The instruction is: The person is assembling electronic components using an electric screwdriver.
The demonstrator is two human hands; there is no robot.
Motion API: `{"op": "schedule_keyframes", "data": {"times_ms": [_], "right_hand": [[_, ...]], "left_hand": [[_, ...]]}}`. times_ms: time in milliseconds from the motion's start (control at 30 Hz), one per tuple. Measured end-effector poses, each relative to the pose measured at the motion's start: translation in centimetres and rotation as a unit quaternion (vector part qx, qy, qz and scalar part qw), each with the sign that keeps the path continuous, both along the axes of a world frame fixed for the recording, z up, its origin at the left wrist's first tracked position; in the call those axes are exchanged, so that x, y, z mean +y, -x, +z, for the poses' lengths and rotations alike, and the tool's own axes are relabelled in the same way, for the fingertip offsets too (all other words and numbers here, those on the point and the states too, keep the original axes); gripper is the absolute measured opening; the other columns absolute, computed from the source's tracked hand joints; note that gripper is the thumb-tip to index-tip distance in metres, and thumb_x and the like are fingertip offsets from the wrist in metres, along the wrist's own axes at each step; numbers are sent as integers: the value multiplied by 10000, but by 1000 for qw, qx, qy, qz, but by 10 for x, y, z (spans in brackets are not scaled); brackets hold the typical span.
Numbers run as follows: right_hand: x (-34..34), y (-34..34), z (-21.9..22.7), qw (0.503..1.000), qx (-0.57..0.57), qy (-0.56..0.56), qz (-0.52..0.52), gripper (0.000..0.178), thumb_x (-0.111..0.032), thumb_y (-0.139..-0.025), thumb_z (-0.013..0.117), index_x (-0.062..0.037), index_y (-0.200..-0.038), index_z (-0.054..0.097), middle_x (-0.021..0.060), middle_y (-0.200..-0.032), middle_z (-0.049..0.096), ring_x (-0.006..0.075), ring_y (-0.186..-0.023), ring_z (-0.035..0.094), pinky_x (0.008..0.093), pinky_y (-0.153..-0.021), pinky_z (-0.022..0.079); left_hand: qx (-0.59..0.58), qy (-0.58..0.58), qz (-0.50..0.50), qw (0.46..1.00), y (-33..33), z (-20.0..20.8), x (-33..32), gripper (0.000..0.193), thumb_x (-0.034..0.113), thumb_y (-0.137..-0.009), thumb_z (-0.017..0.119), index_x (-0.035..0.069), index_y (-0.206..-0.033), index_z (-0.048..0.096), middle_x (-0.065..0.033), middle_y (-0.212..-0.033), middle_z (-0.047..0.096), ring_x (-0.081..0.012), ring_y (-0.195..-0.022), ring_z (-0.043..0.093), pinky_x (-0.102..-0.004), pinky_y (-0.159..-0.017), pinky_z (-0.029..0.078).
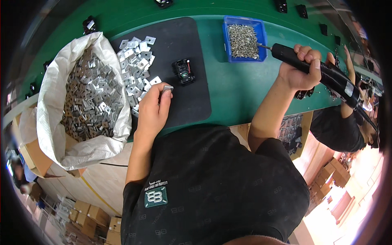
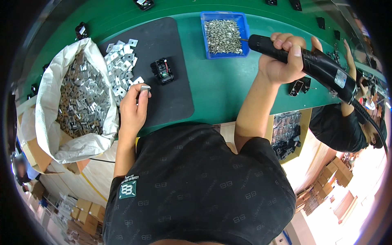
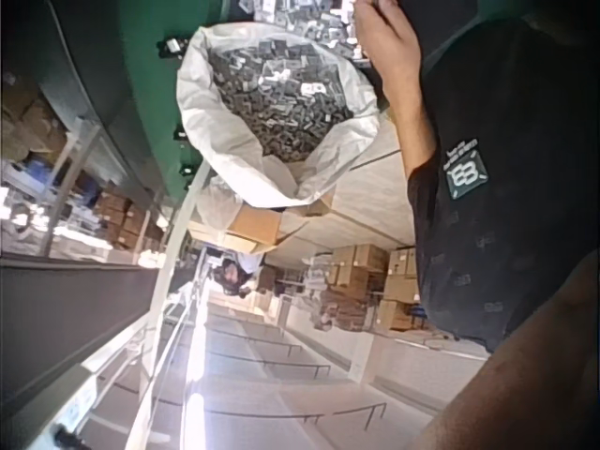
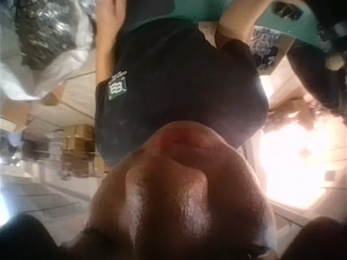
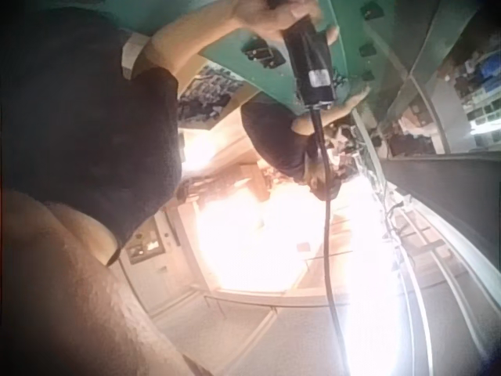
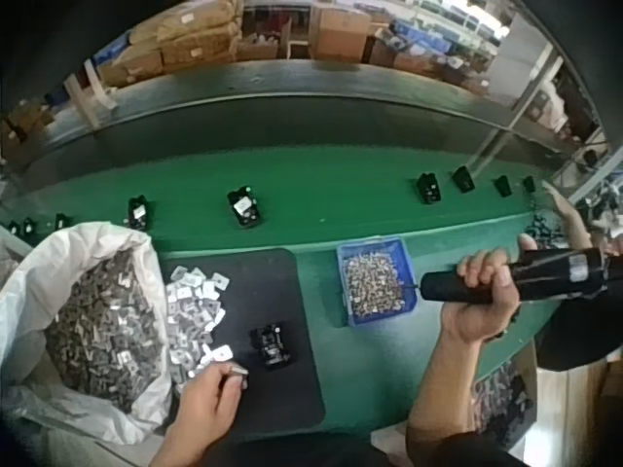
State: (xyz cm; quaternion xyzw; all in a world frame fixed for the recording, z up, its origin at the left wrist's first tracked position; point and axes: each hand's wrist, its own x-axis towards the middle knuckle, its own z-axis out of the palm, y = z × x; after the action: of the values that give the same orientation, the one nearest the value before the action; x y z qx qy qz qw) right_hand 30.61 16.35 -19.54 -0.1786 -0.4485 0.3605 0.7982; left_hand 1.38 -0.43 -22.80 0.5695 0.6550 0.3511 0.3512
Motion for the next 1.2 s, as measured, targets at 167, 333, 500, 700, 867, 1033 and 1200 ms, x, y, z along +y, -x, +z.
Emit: {"op": "schedule_keyframes", "data": {"times_ms": [167,333,500,700,867,1033,1200], "right_hand": [[3,4,-2,999,-39,15,-21,491,-52,-769,551,-27,-1235,398,87,-664,512,198,-575,498,409,-599,474],[2,7,-5,999,8,24,23,471,-35,-770,550,-10,-1219,414,94,-666,514,205,-566,507,399,-596,482],[1,9,-9,998,-42,37,-12,472,-29,-766,546,1,-1219,418,93,-665,513,208,-562,505,391,-586,478],[-3,9,-11,999,-7,51,2,476,-29,-768,546,-7,-1228,422,87,-658,501,203,-557,493,389,-577,467],[-7,7,-11,999,-19,48,-2,481,-29,-772,541,-20,-1238,424,85,-660,497,200,-563,492,389,-582,468],[-10,3,-13,999,-30,45,9,487,-35,-777,535,-17,-1248,412,88,-668,501,202,-570,495,393,-595,475],[-15,4,-14,999,-29,36,28,496,-39,-780,533,-17,-1257,401,91,-673,504,201,-578,499,395,-604,478]], "left_hand": [[-27,-47,34,998,-6,-6,10,110,79,-845,678,4,-917,641,-80,-730,640,-141,-590,598,-262,-552,462],[24,-29,69,997,-5,-3,20,183,49,-772,759,1,-908,647,-14,-692,664,-23,-575,516,-184,-520,410],[57,-33,64,996,-9,10,35,183,93,-742,778,30,-876,670,-34,-661,626,-82,-528,515,-245,-490,416],[81,-92,37,992,-14,12,44,104,37,-769,720,25,-863,676,-60,-763,663,-200,-632,596,-299,-562,469],[113,-134,8,985,-10,4,46,128,34,-723,743,23,-827,671,-73,-905,660,-244,-799,626,-324,-679,492],[140,-137,-8,981,-12,1,48,151,44,-709,765,18,-833,683,-79,-1029,654,-239,-878,624,-327,-765,488],[214,-96,-30,972,-15,0,47,126,102,-714,758,50,-804,687,-63,-1062,661,-243,-937,611,-358,-849,422]]}}
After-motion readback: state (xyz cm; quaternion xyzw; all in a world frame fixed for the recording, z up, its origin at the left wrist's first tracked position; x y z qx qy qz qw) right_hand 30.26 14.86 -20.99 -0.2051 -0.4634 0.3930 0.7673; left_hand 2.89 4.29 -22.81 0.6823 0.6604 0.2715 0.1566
